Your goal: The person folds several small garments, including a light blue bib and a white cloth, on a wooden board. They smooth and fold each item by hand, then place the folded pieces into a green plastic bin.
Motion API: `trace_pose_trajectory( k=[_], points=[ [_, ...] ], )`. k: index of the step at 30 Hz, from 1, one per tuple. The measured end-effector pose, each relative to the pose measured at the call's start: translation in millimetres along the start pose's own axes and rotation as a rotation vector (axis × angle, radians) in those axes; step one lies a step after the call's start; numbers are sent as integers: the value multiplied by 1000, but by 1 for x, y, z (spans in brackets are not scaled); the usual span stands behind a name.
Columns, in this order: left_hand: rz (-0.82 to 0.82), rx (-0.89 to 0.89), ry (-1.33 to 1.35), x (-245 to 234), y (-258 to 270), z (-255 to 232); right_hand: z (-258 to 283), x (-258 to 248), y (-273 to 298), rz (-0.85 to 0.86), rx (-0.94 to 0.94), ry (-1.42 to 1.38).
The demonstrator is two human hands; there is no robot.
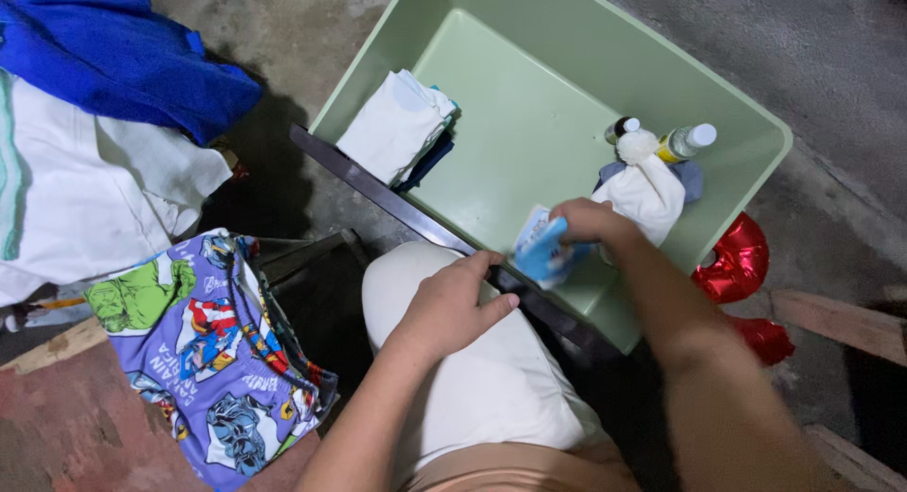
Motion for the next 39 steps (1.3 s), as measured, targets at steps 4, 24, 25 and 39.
trace_pose_trajectory(
  k=[4, 24, 25, 39],
  points=[
    [0, -17, 2, 0, -1, 2, -23, 6, -25, -361, 20, -209],
    [-39, 17, 23, -3, 1, 1, -59, 61, -62, -193, 22, -217],
    [-35, 11, 23, -4, 1, 0, -56, 57, -59, -221, -9, -244],
    [-178, 485, 222, -64, 108, -60, 91, -115, 37, -496, -182, 204]
  ],
)
Point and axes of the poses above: each hand's wrist, its own y-axis away from the middle knuckle, its own x-axis out of the palm, z = x × y, the point moved 10 cm from there along -y, towards the middle knuckle, and after that the axes turned 9 degrees about -x, right-handed, at the moved point
